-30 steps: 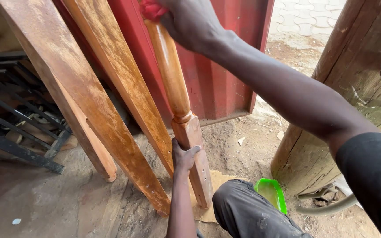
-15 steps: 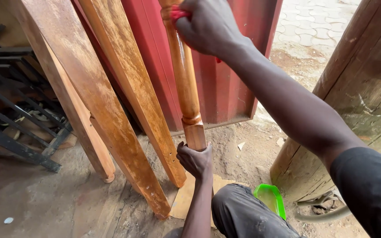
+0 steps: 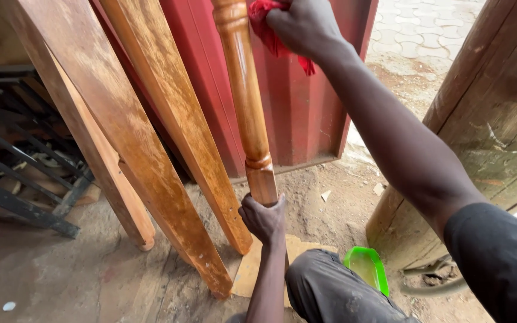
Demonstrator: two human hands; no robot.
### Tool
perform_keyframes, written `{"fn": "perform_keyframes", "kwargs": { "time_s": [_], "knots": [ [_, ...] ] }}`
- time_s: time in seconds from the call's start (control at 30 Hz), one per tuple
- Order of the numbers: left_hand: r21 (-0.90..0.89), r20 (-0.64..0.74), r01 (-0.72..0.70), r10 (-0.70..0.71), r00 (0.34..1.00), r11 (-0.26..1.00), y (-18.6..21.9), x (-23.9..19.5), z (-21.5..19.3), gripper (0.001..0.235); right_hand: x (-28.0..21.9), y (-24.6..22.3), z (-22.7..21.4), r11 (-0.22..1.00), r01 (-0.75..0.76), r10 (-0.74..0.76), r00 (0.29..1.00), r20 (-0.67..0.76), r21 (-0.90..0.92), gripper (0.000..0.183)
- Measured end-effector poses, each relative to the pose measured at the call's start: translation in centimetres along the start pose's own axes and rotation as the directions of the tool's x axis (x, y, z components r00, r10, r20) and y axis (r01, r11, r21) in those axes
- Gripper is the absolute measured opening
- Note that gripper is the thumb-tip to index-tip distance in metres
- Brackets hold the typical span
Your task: Applying polish or finish to turned wooden posts using a cloth
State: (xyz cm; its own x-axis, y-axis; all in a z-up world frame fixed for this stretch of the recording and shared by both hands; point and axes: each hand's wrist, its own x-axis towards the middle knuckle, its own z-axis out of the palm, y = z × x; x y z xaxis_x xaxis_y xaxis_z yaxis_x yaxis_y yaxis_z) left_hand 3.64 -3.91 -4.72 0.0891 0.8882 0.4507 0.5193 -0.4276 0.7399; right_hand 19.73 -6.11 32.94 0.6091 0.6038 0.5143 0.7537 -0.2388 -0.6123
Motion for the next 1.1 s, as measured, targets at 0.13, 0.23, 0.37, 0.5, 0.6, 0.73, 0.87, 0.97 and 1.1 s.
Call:
{"fn": "perform_keyframes", "kwargs": {
  "time_s": [0.13,0.23,0.37,0.5,0.6,0.73,0.87,0.97,1.1],
  "knots": [
    [0.01,0.05,0.026,-0.026,0.998,1.0,-1.1,0.4,0.5,0.079,-0.5,-0.6,0.9,0.973,0.206,-0.204,0.979,-0.03,0.104,0.017],
    [-0.012,0.21,0.182,-0.175,0.962,0.983,-0.8,1.3,-0.6,0.09,-0.6,-1.6,0.6,0.993,0.01,-0.014,0.999,0.04,0.117,0.029],
    [-0.007,0.459,0.284,-0.249,0.853,0.959,0.5,3.8,-4.9,0.106,1.8,0.1,1.4,0.993,-0.092,0.092,0.996,-0.003,0.076,0.023],
    [-0.218,0.658,0.357,-0.133,0.741,0.908,0.6,6.0,-6.9,0.1,0.3,-1.8,0.5,0.973,-0.01,0.002,0.999,0.035,0.231,0.015],
    [-0.309,0.61,0.311,-0.063,0.79,0.899,-1.7,5.7,-3.8,0.112,0.0,-2.3,0.4,0.887,0.053,-0.109,0.989,0.096,0.458,0.016],
    [-0.156,0.28,0.197,-0.148,0.949,0.968,1.2,3.4,-3.8,0.13,1.4,-1.5,1.2,0.961,-0.09,0.08,0.996,0.05,0.26,0.017],
    [-0.034,-0.114,-0.091,0.087,0.99,0.995,0.5,1.8,-1.0,0.12,1.8,-1.6,0.7,0.973,-0.17,0.163,0.985,0.059,0.153,0.019],
    [-0.033,0.002,-0.03,0.03,1.0,0.999,1.7,1.4,-2.0,0.092,1.4,-1.5,0.3,0.983,-0.062,0.056,0.998,0.041,0.171,0.029],
    [-0.112,0.046,0.029,-0.024,0.999,0.993,2.1,1.2,-2.3,0.089,1.3,-1.6,-0.3,0.871,0.069,-0.129,0.987,0.091,0.486,0.02]
  ]
}}
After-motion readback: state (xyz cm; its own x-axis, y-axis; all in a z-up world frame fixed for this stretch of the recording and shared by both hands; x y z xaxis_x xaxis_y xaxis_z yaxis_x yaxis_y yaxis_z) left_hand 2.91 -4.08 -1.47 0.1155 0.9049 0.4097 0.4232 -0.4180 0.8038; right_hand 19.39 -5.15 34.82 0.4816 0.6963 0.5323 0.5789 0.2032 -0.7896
